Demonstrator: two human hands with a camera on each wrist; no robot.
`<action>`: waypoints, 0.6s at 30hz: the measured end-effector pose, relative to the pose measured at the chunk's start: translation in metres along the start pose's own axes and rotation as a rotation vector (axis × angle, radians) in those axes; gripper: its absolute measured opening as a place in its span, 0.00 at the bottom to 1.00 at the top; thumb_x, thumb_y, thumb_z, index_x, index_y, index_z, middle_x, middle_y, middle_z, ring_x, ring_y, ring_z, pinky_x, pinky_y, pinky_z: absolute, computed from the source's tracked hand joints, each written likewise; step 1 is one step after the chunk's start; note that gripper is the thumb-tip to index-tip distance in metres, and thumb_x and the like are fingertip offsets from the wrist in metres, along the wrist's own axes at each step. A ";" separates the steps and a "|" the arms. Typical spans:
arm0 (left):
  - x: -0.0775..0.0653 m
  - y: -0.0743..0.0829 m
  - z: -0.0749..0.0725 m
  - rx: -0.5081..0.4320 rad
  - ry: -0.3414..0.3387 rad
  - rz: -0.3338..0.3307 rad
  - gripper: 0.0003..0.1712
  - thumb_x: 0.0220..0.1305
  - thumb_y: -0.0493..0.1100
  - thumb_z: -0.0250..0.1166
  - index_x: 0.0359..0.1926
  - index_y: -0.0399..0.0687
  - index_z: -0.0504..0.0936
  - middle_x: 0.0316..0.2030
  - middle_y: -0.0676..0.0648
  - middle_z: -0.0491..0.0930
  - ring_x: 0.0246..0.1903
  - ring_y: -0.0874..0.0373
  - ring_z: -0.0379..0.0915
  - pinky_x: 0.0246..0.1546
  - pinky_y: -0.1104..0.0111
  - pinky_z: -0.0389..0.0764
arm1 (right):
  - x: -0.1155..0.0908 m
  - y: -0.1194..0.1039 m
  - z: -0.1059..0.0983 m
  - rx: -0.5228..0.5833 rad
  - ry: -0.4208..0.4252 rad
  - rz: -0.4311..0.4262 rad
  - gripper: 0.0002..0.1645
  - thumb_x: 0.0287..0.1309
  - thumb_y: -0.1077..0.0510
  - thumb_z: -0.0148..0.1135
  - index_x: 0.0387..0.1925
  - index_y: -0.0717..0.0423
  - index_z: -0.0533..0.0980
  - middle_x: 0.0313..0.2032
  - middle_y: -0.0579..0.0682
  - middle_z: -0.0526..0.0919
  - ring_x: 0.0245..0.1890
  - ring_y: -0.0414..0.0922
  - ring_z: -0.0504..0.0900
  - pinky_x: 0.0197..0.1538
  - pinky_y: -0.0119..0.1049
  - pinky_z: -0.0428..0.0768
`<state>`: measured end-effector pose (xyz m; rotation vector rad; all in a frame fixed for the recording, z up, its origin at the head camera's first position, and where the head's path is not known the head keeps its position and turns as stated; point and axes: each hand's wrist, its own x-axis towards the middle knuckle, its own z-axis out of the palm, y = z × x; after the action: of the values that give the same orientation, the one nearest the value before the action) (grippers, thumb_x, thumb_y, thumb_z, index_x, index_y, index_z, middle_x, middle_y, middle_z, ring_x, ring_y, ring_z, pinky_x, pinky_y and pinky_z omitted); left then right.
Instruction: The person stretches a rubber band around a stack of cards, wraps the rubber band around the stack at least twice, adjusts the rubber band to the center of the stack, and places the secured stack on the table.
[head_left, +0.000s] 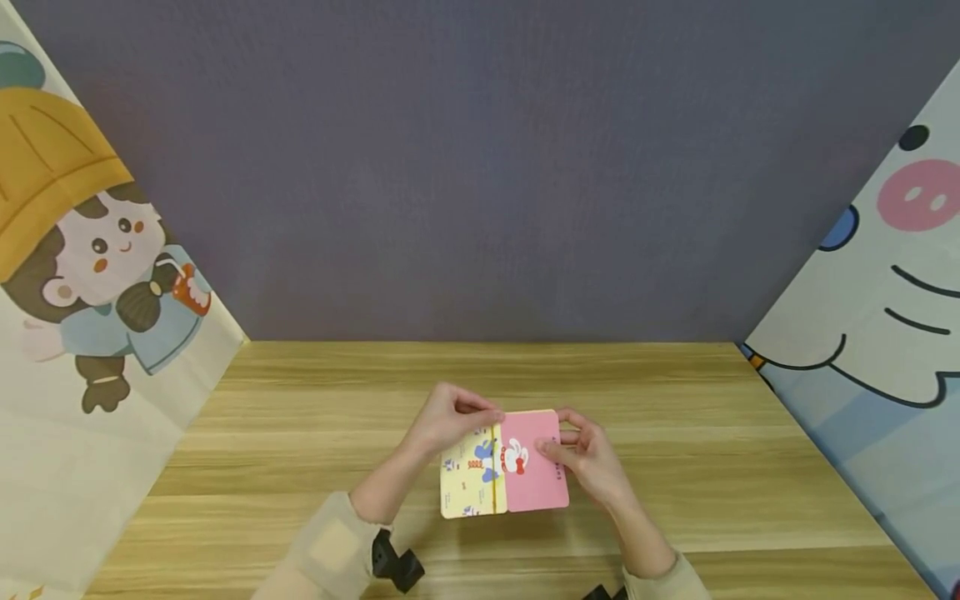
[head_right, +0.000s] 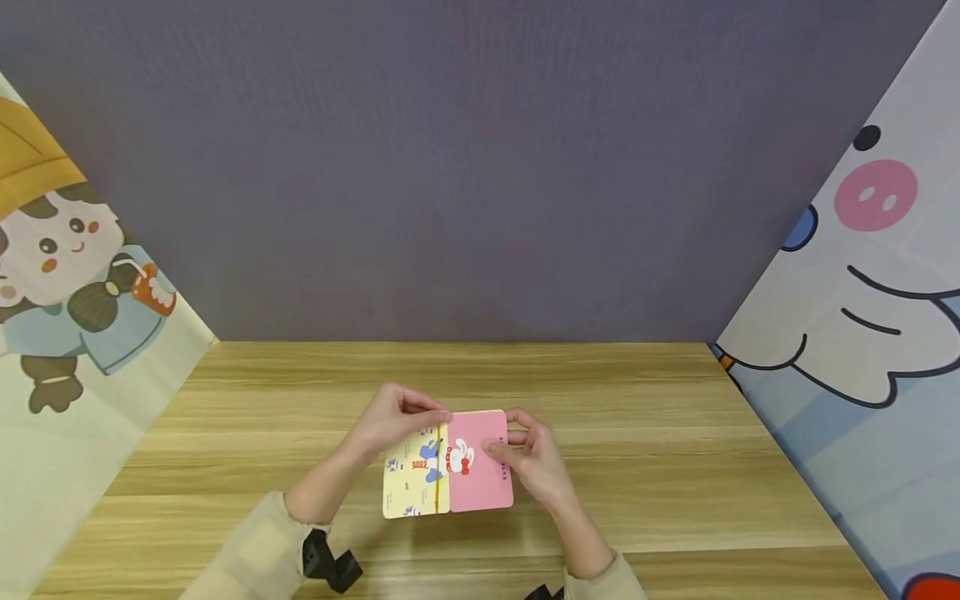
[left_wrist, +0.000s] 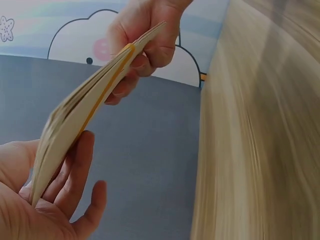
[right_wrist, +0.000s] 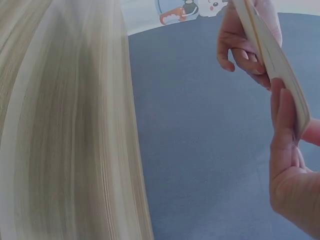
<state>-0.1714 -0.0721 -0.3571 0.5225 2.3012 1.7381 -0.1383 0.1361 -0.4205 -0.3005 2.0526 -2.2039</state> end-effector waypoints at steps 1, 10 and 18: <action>0.001 -0.004 0.000 -0.013 -0.002 0.001 0.08 0.51 0.33 0.64 0.31 0.29 0.81 0.26 0.38 0.81 0.18 0.61 0.74 0.21 0.73 0.77 | 0.000 0.000 0.000 0.001 -0.001 -0.003 0.23 0.50 0.71 0.57 0.46 0.77 0.60 0.31 0.63 0.80 0.27 0.47 0.81 0.32 0.42 0.81; 0.009 -0.028 -0.002 -0.106 0.020 0.029 0.13 0.52 0.38 0.65 0.37 0.33 0.81 0.32 0.41 0.81 0.26 0.57 0.77 0.27 0.68 0.80 | -0.001 -0.003 -0.003 0.009 0.016 -0.031 0.24 0.50 0.71 0.56 0.47 0.78 0.59 0.29 0.55 0.82 0.26 0.46 0.81 0.30 0.44 0.81; -0.007 -0.028 -0.004 -0.170 0.054 0.030 0.17 0.51 0.37 0.66 0.44 0.34 0.78 0.31 0.41 0.80 0.17 0.62 0.72 0.18 0.75 0.75 | 0.000 -0.007 -0.003 0.024 0.065 -0.024 0.24 0.49 0.72 0.56 0.47 0.77 0.59 0.29 0.53 0.81 0.26 0.46 0.81 0.30 0.43 0.81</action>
<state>-0.1710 -0.0848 -0.3837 0.4864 2.1640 1.9628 -0.1381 0.1397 -0.4133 -0.2557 2.0641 -2.2794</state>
